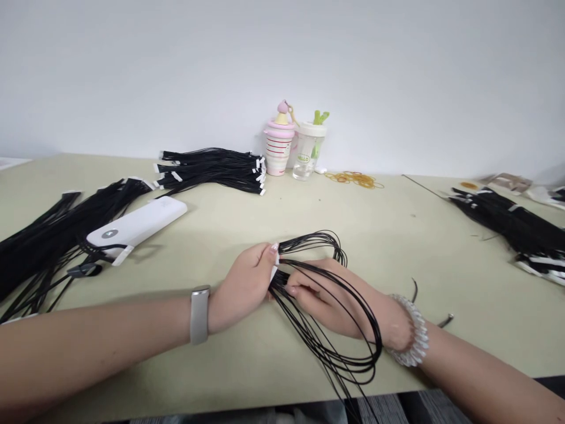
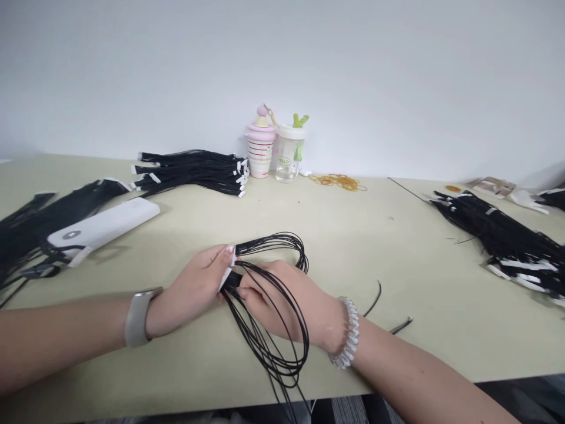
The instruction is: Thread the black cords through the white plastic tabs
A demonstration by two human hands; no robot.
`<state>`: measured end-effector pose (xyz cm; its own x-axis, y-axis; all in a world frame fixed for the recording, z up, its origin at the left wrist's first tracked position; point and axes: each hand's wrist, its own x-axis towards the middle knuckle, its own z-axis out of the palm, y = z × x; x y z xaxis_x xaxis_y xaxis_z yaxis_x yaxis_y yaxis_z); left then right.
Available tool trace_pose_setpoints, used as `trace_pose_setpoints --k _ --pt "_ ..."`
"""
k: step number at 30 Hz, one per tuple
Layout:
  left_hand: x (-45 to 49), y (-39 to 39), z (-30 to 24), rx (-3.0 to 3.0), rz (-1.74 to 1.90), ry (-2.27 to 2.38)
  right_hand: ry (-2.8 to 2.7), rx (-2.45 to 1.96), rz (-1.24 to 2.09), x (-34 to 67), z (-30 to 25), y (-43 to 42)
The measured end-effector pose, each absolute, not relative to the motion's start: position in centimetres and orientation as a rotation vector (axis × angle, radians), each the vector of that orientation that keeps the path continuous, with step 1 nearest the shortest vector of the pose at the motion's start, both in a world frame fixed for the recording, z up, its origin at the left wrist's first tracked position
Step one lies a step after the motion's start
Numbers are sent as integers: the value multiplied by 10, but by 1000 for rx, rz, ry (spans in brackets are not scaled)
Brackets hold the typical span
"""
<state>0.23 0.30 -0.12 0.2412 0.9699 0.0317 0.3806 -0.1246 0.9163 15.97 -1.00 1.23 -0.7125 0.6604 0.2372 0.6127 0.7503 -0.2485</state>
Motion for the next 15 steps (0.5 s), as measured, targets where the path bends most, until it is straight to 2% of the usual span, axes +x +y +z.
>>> trace_pose_setpoints --k 5,9,12,15 --pt "2 3 -4 1644 849 1234 -2606 -1031 -10 166 18 -11" --pt "3 2 -5 1582 853 1224 -2561 -1264 228 194 39 1" --pt "3 2 -6 1545 850 1213 -2000 -1468 209 215 50 15" --pt "2 3 -6 1557 853 1234 -1389 -1165 271 228 54 28"
